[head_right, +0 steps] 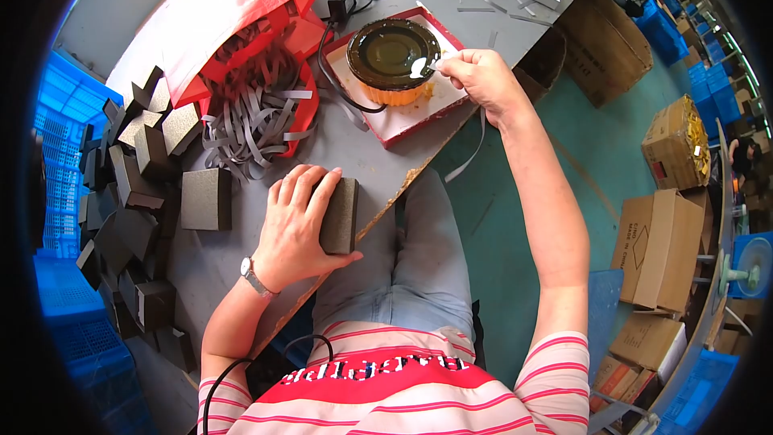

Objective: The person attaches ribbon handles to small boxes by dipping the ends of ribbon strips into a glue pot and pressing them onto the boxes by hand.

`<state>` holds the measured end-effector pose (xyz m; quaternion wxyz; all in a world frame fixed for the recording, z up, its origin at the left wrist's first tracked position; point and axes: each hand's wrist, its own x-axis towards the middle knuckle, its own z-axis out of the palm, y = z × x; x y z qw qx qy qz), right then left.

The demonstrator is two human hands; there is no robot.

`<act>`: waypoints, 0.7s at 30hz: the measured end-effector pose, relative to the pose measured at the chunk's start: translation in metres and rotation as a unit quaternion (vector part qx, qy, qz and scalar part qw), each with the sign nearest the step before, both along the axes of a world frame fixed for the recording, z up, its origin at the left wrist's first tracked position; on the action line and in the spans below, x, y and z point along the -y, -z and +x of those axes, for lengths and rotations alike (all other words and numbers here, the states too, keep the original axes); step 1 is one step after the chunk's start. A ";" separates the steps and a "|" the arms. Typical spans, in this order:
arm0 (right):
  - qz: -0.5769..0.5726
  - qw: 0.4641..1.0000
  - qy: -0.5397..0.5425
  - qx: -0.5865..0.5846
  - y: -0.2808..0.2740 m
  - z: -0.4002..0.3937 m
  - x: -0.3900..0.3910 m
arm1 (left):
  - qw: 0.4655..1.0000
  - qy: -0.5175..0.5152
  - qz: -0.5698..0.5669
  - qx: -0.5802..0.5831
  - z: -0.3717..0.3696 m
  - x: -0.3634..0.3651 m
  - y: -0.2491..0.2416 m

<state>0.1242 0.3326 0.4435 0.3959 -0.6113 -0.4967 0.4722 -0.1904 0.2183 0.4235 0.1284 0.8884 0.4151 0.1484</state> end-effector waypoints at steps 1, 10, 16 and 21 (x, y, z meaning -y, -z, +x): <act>0.004 1.000 0.003 0.005 0.000 0.000 -0.001 | 1.000 0.000 -0.001 0.000 0.000 0.000 0.000; 0.001 0.999 0.033 0.017 -0.008 -0.008 0.001 | 1.000 -0.001 -0.001 -0.004 0.001 0.000 -0.001; 0.072 0.993 0.053 0.083 0.005 0.002 0.008 | 0.998 -0.003 0.004 0.055 -0.004 -0.004 0.002; 0.059 0.994 -0.081 -0.032 0.000 -0.021 0.065 | 0.987 -0.027 0.061 0.149 -0.010 -0.013 0.010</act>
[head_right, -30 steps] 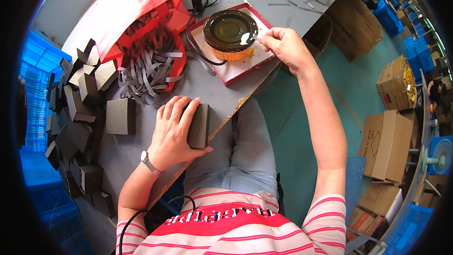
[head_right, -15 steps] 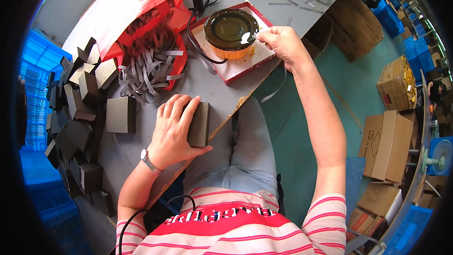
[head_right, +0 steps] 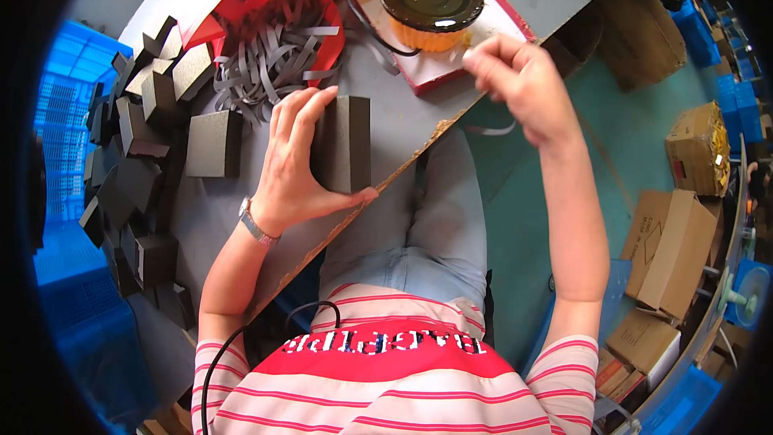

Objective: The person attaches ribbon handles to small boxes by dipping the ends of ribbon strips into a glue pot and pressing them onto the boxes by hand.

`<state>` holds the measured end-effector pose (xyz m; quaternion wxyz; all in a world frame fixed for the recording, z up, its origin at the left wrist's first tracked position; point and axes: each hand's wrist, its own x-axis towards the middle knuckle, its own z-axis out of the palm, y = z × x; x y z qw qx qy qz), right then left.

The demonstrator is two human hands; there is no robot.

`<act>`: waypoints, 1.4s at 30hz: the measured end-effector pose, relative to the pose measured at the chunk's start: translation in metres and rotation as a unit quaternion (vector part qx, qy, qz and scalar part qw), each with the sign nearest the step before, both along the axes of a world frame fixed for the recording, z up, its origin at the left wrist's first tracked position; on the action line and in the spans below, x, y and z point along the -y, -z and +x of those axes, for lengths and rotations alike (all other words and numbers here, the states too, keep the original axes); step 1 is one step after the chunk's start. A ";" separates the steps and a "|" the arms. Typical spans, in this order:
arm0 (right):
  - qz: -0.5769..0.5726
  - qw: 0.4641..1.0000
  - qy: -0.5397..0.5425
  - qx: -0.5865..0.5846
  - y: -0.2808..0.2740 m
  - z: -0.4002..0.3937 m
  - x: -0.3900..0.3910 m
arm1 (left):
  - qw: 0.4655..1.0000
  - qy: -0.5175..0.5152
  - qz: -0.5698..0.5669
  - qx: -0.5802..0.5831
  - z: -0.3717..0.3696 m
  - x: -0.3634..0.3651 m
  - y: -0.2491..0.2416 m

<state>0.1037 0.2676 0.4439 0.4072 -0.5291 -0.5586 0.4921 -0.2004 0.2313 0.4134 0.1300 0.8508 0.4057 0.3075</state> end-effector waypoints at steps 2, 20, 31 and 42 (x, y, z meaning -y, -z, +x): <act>-0.064 0.991 -0.070 -0.090 0.009 -0.027 0.027 | 1.000 -0.010 0.001 0.008 0.000 0.000 0.003; -0.109 0.956 -0.091 -0.257 0.056 -0.070 0.058 | 0.973 -0.076 -0.070 -0.207 -0.010 0.018 -0.015; -0.134 0.976 -0.131 -0.106 0.043 -0.087 0.066 | 0.996 0.071 -0.039 -0.036 -0.017 0.014 -0.003; -0.124 0.981 -0.140 -0.042 0.045 -0.096 0.066 | 0.997 0.051 -0.009 -0.055 -0.012 0.016 -0.004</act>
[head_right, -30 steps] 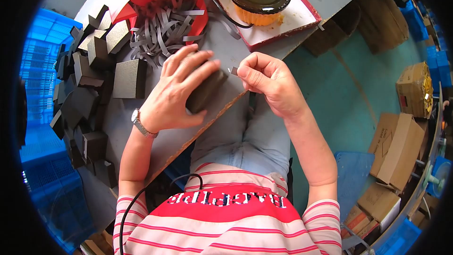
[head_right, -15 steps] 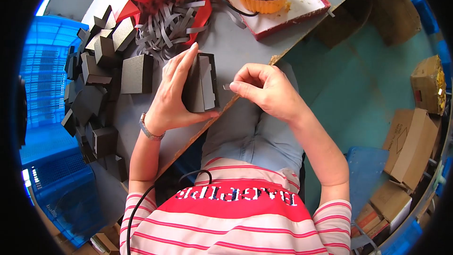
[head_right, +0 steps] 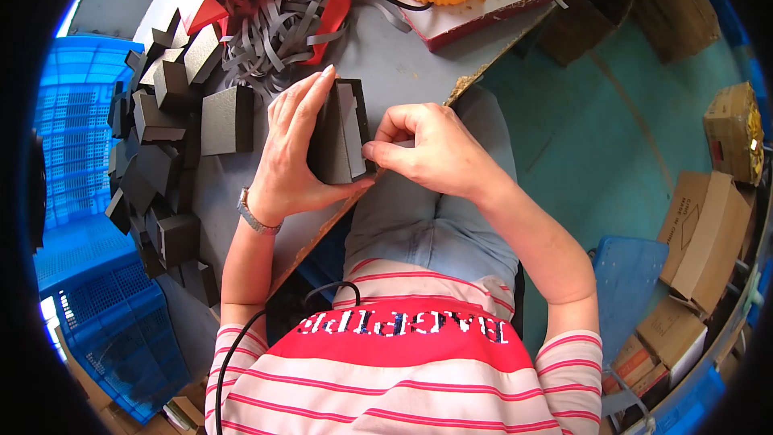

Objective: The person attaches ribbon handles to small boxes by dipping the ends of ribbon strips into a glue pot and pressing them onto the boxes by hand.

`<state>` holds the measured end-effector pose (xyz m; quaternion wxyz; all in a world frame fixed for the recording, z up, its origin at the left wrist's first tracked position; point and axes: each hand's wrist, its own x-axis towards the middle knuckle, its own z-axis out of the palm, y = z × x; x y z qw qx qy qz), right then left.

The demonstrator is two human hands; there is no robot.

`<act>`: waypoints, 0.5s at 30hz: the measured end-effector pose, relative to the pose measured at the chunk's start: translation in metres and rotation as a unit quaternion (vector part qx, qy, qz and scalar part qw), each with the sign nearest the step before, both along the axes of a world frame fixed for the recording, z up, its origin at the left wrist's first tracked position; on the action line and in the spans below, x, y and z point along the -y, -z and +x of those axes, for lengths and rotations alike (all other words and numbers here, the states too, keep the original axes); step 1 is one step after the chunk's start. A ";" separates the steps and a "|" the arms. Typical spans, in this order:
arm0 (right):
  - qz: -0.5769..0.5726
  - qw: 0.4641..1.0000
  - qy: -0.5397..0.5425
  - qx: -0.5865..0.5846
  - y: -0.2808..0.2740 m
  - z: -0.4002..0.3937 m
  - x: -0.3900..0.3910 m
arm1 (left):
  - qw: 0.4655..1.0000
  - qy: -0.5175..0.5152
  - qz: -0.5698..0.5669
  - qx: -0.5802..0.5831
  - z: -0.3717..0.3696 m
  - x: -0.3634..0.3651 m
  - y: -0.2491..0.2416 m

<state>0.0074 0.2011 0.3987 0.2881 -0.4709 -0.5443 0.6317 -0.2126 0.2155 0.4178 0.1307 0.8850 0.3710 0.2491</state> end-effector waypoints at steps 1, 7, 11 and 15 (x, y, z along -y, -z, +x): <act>0.004 1.000 0.000 0.015 -0.001 -0.001 0.000 | 1.000 0.000 -0.001 0.000 0.000 0.000 0.000; 0.017 0.999 -0.005 0.049 -0.003 -0.001 -0.002 | 1.000 0.003 0.007 0.000 0.002 0.001 0.000; 0.035 0.995 -0.011 0.091 -0.006 -0.001 -0.003 | 1.000 0.011 0.014 -0.002 0.003 0.001 -0.001; 0.049 0.994 -0.004 0.099 -0.004 -0.003 -0.002 | 1.000 0.001 0.004 -0.026 0.003 0.003 -0.001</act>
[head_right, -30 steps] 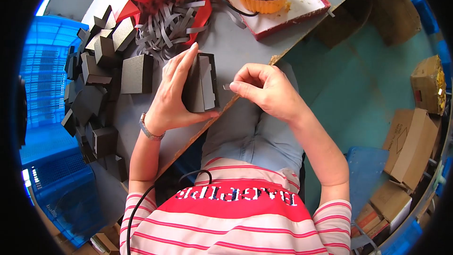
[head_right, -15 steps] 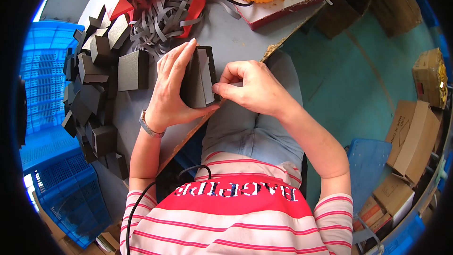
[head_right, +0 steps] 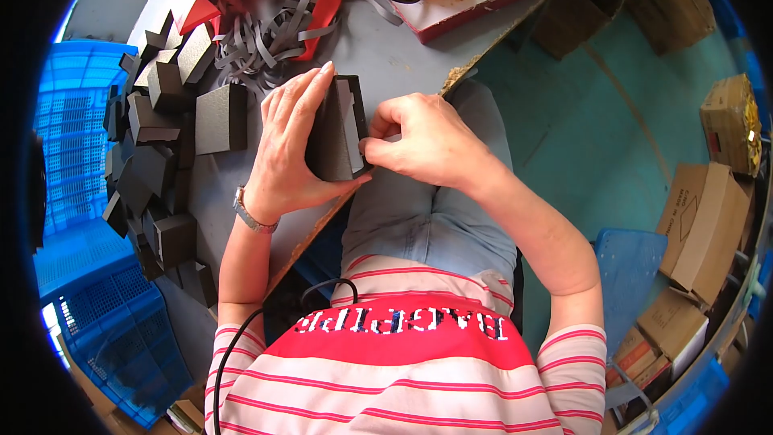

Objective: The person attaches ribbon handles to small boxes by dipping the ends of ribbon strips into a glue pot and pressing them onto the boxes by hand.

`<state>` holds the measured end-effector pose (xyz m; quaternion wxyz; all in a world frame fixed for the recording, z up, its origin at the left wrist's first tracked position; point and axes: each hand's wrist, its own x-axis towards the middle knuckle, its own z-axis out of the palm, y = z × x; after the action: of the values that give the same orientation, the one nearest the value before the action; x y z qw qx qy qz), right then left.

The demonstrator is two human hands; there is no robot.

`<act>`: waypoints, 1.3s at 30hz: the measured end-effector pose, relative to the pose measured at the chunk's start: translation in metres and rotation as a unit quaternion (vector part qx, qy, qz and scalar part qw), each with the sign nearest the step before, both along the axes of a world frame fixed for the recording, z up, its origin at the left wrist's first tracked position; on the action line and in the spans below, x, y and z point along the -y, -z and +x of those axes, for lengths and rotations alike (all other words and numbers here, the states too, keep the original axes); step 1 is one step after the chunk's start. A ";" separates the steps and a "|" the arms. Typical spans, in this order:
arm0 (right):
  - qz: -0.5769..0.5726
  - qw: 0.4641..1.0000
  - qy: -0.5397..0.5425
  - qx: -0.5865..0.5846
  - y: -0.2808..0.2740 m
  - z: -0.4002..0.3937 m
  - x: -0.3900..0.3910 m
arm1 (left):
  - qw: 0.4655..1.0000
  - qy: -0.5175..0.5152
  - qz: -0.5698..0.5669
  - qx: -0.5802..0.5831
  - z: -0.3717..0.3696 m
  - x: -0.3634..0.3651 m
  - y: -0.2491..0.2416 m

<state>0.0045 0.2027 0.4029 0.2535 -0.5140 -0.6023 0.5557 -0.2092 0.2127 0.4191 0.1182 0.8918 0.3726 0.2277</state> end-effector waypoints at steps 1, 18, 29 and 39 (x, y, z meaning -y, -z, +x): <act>0.013 1.000 0.002 0.022 -0.001 -0.001 0.001 | 1.000 0.001 -0.001 0.000 0.001 0.001 0.000; -0.040 0.996 0.015 -0.077 0.009 0.084 0.004 | 0.996 0.004 0.054 0.074 -0.006 -0.005 0.005; -0.013 0.890 0.238 -0.388 0.071 0.156 0.003 | 0.997 -0.024 0.039 0.064 -0.001 -0.011 0.001; 0.031 0.733 0.158 -0.661 0.044 0.127 -0.049 | 0.998 0.009 0.014 0.065 0.026 -0.022 -0.002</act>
<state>0.1315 0.2515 0.3594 0.6877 -0.0973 -0.2100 0.6881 -0.1835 0.2348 0.4210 0.1318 0.8799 0.3528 0.2897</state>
